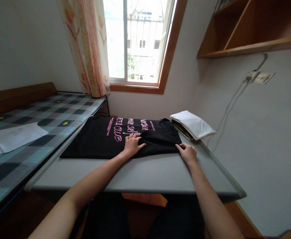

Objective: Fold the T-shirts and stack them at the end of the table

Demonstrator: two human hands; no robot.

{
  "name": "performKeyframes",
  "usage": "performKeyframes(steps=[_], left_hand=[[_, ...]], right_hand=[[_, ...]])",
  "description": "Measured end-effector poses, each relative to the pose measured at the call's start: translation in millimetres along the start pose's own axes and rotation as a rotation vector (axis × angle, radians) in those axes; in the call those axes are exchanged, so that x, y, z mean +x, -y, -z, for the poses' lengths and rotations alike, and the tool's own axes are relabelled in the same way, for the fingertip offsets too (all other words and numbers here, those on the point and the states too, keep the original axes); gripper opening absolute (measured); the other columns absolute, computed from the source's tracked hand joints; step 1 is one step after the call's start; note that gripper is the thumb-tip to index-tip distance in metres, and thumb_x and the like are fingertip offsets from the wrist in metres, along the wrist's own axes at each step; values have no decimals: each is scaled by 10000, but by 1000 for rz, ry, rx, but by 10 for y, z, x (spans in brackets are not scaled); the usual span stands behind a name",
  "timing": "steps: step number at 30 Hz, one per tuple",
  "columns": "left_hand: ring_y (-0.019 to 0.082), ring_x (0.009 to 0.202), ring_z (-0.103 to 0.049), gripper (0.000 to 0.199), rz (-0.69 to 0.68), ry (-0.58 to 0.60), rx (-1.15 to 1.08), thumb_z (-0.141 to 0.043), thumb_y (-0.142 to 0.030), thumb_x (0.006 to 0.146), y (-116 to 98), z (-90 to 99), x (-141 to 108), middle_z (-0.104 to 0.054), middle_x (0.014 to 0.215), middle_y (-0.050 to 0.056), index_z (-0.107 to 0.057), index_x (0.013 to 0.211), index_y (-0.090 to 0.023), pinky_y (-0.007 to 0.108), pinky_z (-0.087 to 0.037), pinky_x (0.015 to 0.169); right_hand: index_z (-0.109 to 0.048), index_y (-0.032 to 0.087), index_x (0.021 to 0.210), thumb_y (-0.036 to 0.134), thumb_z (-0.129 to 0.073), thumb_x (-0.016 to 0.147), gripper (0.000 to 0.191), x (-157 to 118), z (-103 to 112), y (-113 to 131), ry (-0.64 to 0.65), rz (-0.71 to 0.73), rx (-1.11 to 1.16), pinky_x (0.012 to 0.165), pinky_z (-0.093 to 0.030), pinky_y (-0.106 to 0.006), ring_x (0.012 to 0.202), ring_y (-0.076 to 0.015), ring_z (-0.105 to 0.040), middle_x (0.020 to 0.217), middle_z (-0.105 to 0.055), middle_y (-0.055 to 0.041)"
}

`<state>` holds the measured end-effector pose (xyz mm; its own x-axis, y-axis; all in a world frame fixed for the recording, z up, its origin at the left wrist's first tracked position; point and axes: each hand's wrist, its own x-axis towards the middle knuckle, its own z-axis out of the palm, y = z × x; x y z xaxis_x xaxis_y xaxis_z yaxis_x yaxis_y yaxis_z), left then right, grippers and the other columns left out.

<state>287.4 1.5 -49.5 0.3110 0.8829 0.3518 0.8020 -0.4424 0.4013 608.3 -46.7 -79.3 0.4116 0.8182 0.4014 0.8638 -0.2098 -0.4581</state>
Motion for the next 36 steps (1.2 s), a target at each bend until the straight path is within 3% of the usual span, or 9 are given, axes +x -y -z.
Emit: performKeyframes(steps=[3, 5, 10, 13, 18, 23, 28, 31, 36], left_hand=[[317, 1220, -432, 374, -26, -1, -4, -692, -452, 790, 1, 41, -5, -538, 1312, 93, -705, 1091, -230, 471, -330, 1017], [286, 1229, -439, 315, -156, -3, -67, -683, -410, 809, -24, 93, -15, -552, 1286, 73, -710, 1082, -256, 442, -326, 1045], [194, 1040, -588, 286, -610, 292, -244, -579, -384, 893, -152, 178, -97, -646, 1135, 50, -694, 1135, -284, 323, -392, 987], [207, 1059, -599, 349, -681, 326, -216, -578, -362, 891, -210, 152, -150, -644, 1178, 71, -649, 1223, -280, 324, -387, 993], [208, 1022, -615, 290, -527, 264, -211, -557, -423, 900, -204, 119, -120, -683, 1067, 61, -707, 1096, -271, 330, -410, 980], [210, 1043, -608, 237, -89, -14, -159, -513, -291, 909, -45, 92, 117, -672, 1086, 66, -718, 1004, -220, 322, -440, 959], [237, 1072, -612, 290, 136, 148, -45, -563, -322, 846, -9, 18, 448, -662, 1134, 95, -687, 1070, -184, 304, -473, 902], [258, 1084, -619, 352, 194, 237, -16, -558, -381, 842, -108, -37, 655, -660, 1175, 112, -650, 1116, -180, 317, -481, 885], [325, 1075, -629, 450, 245, 267, -25, -567, -463, 834, -248, -174, 911, -664, 1166, 175, -588, 1150, -143, 383, -492, 866]], right_hand=[[-709, 219, 755, 629, -542, 749, 443, 2, -6, -20, 3, -40, 29, 708, -404, -369, 804, -284, -591, 792, -702, -118], [-707, 215, 754, 664, -517, 744, 487, 12, 4, -16, 0, -41, 100, 700, -411, -363, 778, -274, -597, 767, -694, -112], [-698, 179, 831, 698, -494, 756, 563, 44, 67, 45, -47, 49, 371, 732, -435, -350, 771, -250, -610, 790, -696, -113], [-707, 195, 864, 666, -517, 762, 518, 33, 83, 62, -69, 44, 296, 738, -420, -355, 812, -260, -598, 796, -693, -102], [-709, 234, 764, 568, -588, 749, 356, -12, 56, 45, 10, -90, 26, 712, -374, -359, 853, -283, -578, 799, -692, -93], [-713, 245, 769, 536, -576, 780, 322, -14, 48, 51, 52, -100, -5, 714, -355, -352, 868, -273, -584, 847, -706, -90], [-720, 246, 794, 507, -570, 803, 301, -9, 59, 71, 80, -108, -24, 723, -349, -347, 871, -262, -595, 869, -715, -80], [-720, 248, 822, 486, -561, 824, 286, -19, 84, 97, 102, -117, -41, 726, -348, -335, 884, -251, -600, 887, -716, -70], [-716, 246, 825, 476, -562, 835, 276, -27, 116, 128, 119, -124, -53, 719, -342, -330, 896, -252, -602, 895, -719, -69]])
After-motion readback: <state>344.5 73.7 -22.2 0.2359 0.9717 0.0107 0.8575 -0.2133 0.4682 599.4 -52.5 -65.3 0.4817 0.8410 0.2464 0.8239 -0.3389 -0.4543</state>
